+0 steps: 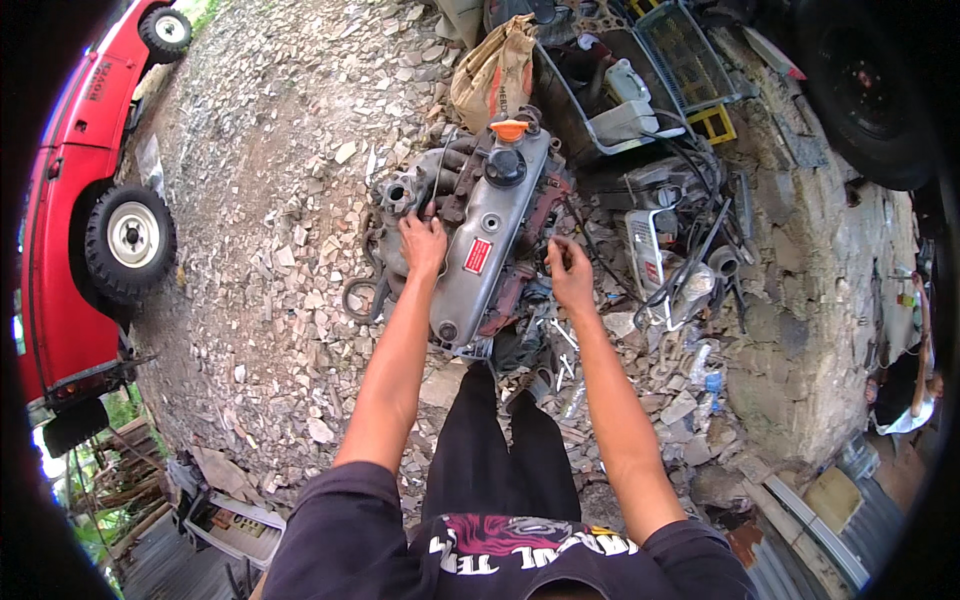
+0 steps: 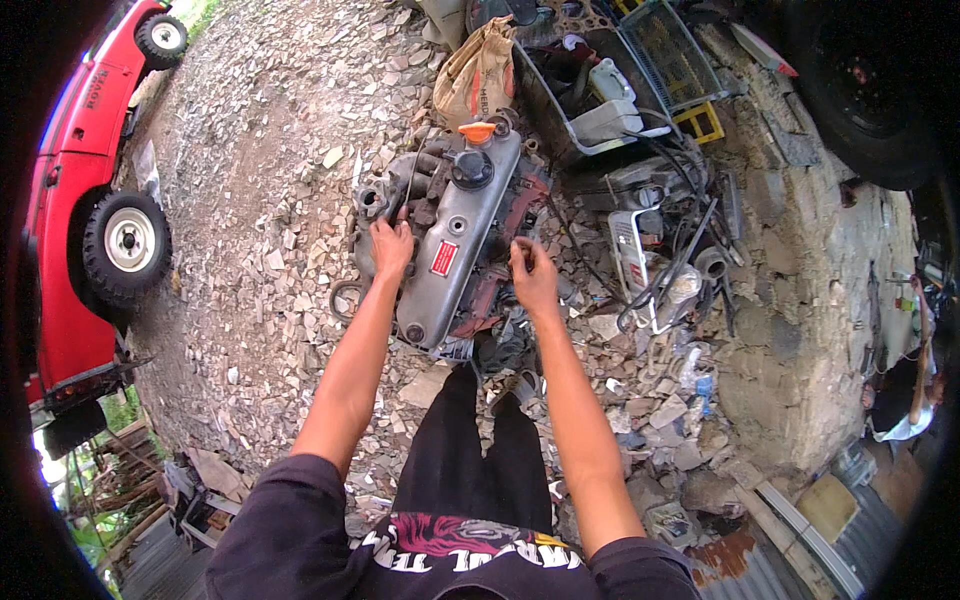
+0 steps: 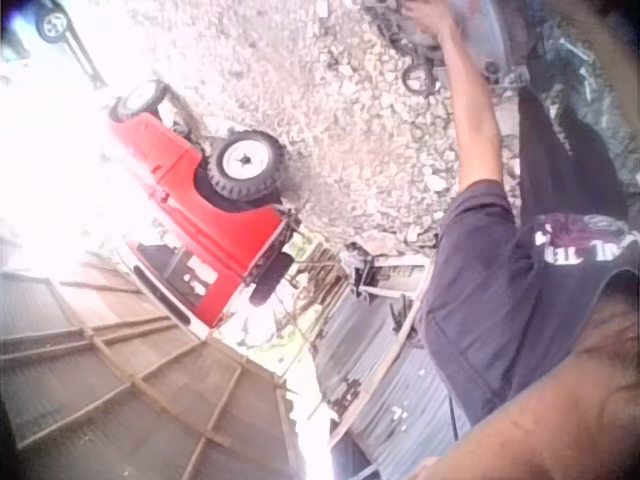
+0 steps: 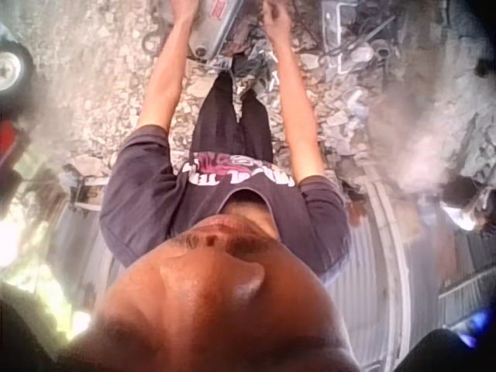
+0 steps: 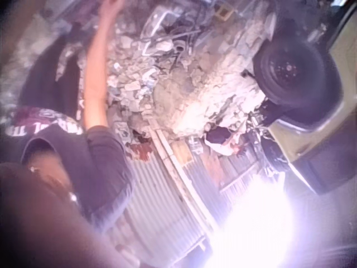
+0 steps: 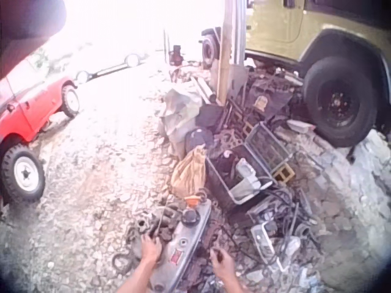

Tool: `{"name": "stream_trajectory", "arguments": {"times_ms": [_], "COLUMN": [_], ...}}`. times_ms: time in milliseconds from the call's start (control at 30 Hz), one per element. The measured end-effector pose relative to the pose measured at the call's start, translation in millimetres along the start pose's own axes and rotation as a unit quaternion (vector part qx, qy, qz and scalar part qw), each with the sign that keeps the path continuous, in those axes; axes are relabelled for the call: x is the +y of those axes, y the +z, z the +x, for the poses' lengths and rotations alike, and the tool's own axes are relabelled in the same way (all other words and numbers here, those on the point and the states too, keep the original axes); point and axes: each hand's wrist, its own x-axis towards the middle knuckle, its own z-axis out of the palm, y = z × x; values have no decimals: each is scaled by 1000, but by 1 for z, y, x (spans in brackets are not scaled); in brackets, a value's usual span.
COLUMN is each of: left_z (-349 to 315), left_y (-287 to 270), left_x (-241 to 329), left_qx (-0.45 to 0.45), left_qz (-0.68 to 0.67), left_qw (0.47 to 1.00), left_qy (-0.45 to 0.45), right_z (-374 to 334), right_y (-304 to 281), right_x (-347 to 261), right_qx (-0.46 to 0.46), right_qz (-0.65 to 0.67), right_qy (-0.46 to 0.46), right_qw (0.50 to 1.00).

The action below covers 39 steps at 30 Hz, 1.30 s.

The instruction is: The person unscrews bolts and removes the valve cover from an engine block using a wrench and by hand.

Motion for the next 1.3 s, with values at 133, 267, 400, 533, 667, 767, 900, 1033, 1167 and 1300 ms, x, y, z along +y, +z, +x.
{"name": "stream_trajectory", "arguments": {"times_ms": [133,267,400,533,667,767,900,1033,1167,1300], "left_z": [7,7,-8,-28,-111,-148,-182,-185,-169,-146], "left_y": [-12,-15,-23,-84,-141,-168,-193,-194,-185,-131], "left_x": [-30,-40,-32,-82,-45,-8,50,69,86,87], "left_qx": [-118,-151,-166,-171,-124,-145,-240,-273,-322,-283], "left_qz": [65,77,36,-84,-231,-292,-377,-362,-364,-325], "left_qw": [991,984,985,982,956,929,879,873,858,894], "left_qy": [13,-48,-33,-2,131,174,169,180,166,123], "right_z": [-49,-77,-97,-122,-148,-150,-134,-109,-87,-20], "right_y": [1,-4,-8,28,17,22,38,25,-4,-88], "right_x": [-25,-57,-77,-121,-144,-177,-164,-150,-149,-103], "right_qx": [-21,-32,-12,-105,-90,-87,-87,-106,-82,-26], "right_qz": [-23,-7,11,-149,-222,-164,-1,22,122,-105], "right_qy": [18,82,83,-22,-157,-107,-44,-37,99,52], "right_qw": [999,996,996,983,958,977,995,993,984,993]}}
